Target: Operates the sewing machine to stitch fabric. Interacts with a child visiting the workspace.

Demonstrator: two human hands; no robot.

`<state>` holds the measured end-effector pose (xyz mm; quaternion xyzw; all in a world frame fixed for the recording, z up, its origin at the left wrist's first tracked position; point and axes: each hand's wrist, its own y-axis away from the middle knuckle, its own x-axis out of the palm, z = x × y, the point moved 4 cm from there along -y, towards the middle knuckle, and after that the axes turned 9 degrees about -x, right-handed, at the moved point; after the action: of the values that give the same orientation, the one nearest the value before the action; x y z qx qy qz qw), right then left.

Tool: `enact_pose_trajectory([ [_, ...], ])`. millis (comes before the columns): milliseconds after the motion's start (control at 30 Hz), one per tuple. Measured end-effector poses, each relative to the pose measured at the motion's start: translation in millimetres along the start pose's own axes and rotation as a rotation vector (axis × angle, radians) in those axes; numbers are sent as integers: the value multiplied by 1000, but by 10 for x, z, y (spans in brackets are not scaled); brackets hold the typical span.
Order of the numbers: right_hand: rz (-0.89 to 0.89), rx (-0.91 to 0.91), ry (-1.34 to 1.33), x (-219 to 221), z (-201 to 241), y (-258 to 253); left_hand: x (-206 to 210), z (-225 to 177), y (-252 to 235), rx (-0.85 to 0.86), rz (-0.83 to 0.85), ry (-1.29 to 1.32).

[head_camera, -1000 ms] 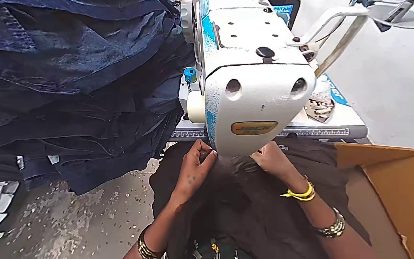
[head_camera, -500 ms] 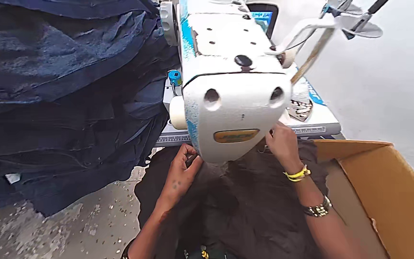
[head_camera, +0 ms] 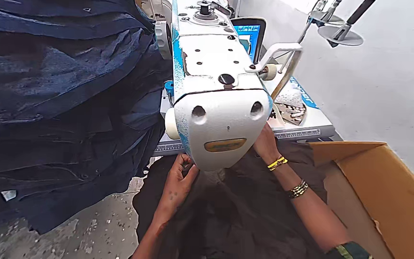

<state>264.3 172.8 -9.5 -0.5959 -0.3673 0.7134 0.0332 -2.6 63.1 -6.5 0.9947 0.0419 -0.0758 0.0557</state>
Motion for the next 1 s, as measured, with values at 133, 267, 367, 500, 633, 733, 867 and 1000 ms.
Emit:
enact_pose_trajectory([
  [133, -64, 43, -248, -70, -135, 77, 11, -13, -13, 5, 4, -7],
  [267, -41, 181, -307, -144, -286, -4, 5, -11, -25, 30, 23, 0],
  [367, -32, 187, -201, -161, -340, -99, 7, 2, -34, 37, 41, 10],
  [500, -19, 213, -240, -325, -231, -143, 10, 25, 15, 50, -24, -161],
  [633, -158, -209, -245, -693, 643, 50, 84, -221, 506, 503, 109, -335],
  [733, -238, -576, -171, -685, 1274, 192, 91, -257, 650, 549, 231, -329],
  [867, -222, -516, -180, -649, 1323, 109, 40, -251, 565, 516, 177, -313],
  [1000, -236, -588, -133, -634, 1310, 162, 56, -210, 563, 445, 218, -258],
])
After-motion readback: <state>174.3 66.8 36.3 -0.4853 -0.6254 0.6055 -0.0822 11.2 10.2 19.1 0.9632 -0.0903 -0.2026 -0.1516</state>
